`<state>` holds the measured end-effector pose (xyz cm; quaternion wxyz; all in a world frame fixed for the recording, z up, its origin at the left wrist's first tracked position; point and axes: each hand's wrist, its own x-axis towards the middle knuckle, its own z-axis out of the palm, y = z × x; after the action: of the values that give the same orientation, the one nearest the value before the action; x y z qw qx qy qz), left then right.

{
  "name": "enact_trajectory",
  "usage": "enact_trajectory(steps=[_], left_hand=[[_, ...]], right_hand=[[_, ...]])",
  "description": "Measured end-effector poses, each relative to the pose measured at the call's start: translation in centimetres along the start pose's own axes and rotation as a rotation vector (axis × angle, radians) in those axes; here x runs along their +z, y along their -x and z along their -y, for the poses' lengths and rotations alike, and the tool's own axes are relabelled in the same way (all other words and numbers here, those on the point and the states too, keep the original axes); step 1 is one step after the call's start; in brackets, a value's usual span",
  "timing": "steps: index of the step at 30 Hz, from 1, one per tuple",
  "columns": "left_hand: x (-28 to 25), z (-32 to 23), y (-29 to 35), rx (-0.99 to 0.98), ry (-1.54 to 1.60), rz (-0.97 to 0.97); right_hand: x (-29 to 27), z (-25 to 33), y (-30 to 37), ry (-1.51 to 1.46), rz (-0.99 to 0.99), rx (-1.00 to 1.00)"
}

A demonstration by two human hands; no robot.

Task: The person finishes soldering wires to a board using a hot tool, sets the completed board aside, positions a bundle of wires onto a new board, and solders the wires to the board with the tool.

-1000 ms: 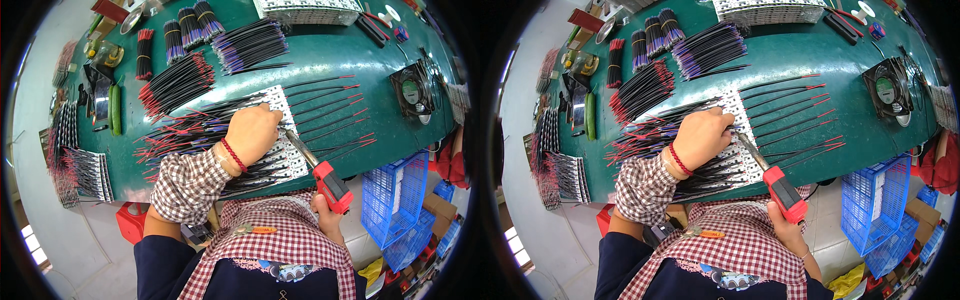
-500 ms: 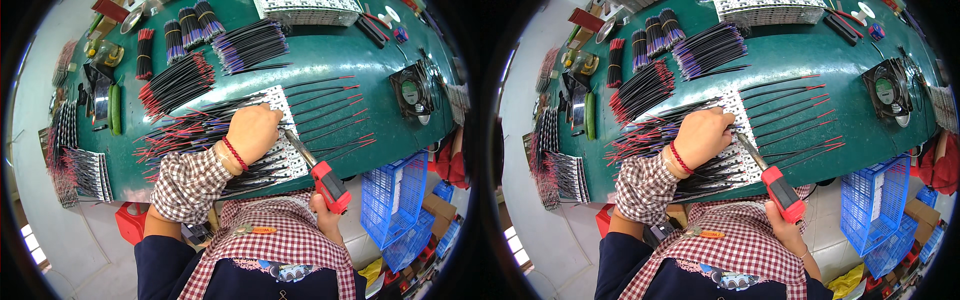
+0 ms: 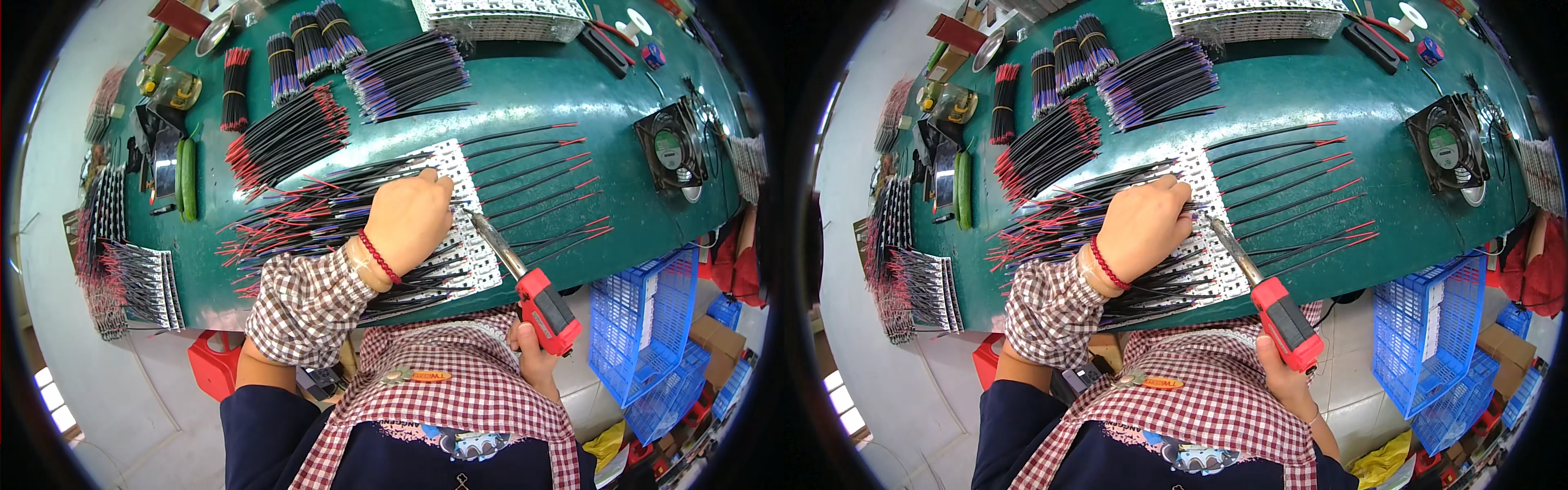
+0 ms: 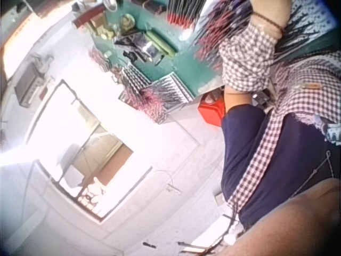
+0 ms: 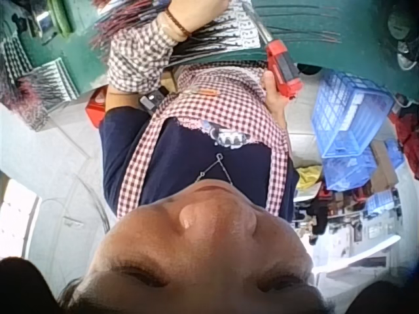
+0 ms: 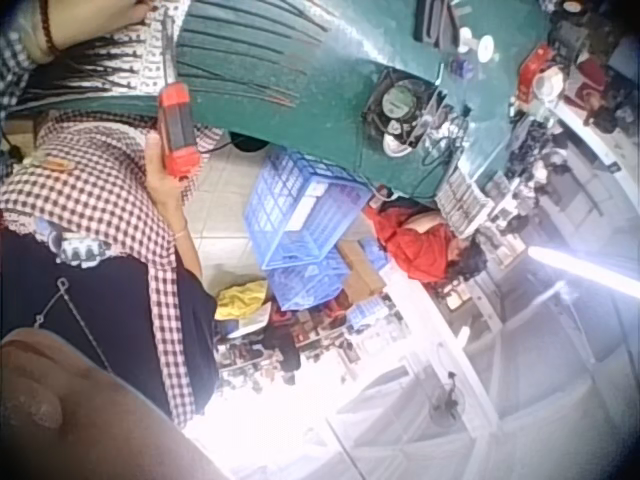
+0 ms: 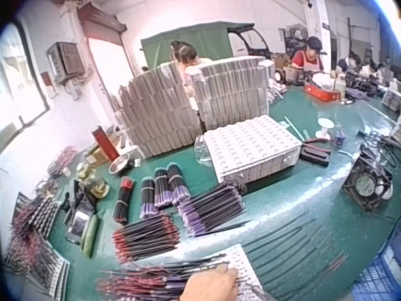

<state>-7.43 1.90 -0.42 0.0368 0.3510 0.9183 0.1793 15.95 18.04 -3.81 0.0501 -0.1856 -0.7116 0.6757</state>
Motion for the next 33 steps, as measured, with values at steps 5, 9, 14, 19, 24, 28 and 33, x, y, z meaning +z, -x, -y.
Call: enact_trajectory(steps=[5,9,14,19,24,28,33], left_hand=[[0.3,-0.7,0.6,-0.041,0.026,-0.039],[0.6,-0.8,0.8,-0.084,0.038,-0.063],[0.8,-0.7,0.8,-0.087,0.037,-0.049],[0.6,-1.0,0.8,-0.080,0.037,-0.028],[0.6,-1.0,0.8,-0.071,0.008,-0.030],[0.7,-1.3,0.8,-0.076,0.007,-0.024],[1.0,-1.0,0.9,-0.059,0.015,-0.039]], right_hand=[[-0.3,0.4,0.2,-0.063,0.013,-0.013],[-0.8,0.2,0.9,-0.100,0.027,0.215],[-0.9,0.3,0.6,-0.118,0.102,0.300],[-0.8,-0.6,0.5,-0.001,0.113,0.197],[-0.8,-0.4,0.6,-0.084,0.085,0.207],[-1.0,-1.6,0.9,-0.009,0.099,0.193],[0.0,-0.5,0.5,-0.050,0.031,0.101]])
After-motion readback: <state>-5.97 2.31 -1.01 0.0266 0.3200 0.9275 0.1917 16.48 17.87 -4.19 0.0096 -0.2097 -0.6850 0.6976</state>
